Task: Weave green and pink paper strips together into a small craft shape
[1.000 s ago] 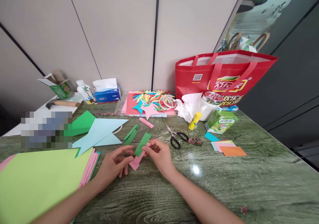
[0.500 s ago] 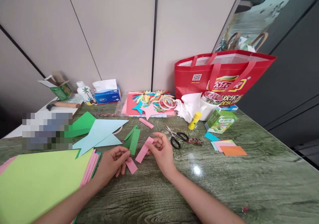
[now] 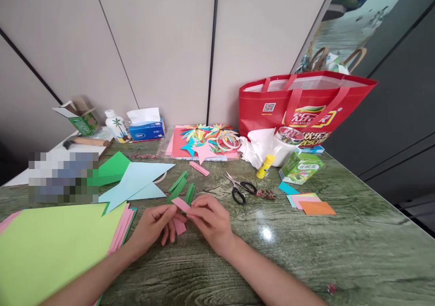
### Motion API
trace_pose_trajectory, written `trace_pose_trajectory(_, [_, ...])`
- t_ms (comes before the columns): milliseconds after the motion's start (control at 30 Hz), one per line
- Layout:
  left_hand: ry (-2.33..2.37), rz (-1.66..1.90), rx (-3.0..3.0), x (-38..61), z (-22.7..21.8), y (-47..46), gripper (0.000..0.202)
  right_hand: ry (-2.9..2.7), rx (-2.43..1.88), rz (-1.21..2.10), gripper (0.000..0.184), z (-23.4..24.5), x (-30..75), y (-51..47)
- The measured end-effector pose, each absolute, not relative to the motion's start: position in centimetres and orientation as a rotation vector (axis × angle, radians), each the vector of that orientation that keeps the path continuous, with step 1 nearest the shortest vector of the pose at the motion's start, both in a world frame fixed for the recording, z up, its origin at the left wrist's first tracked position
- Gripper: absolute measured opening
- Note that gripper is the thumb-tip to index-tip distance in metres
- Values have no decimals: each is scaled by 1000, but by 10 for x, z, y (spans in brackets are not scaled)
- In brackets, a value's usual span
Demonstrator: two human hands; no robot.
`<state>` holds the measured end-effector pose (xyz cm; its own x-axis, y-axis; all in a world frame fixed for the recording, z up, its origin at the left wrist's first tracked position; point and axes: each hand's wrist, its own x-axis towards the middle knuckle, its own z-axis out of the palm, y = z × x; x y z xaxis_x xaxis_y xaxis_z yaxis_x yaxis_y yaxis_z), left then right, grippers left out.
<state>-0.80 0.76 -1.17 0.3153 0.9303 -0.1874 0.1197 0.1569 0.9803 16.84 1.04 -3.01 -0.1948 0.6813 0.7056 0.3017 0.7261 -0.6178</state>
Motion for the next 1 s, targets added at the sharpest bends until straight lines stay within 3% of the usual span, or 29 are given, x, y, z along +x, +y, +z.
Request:
trace_pose_trajectory(300, [1150,726,1309,-9,-17,7,32,-2115,-602,415,18,-35,168,7])
trace_pose_trajectory(700, [1095,662,1424,-7,-16,2,30,-1802,-902,677,6,-32,163,10])
trace_pose_trajectory(867, [1081,689,1392,-6,-16,4,27,-1688,-957,825,25,-36,163,10])
trace_pose_trajectory(1000, [1098,720,1353,-4,-15,4,27,-1690,-962,819,13,-34,162,10])
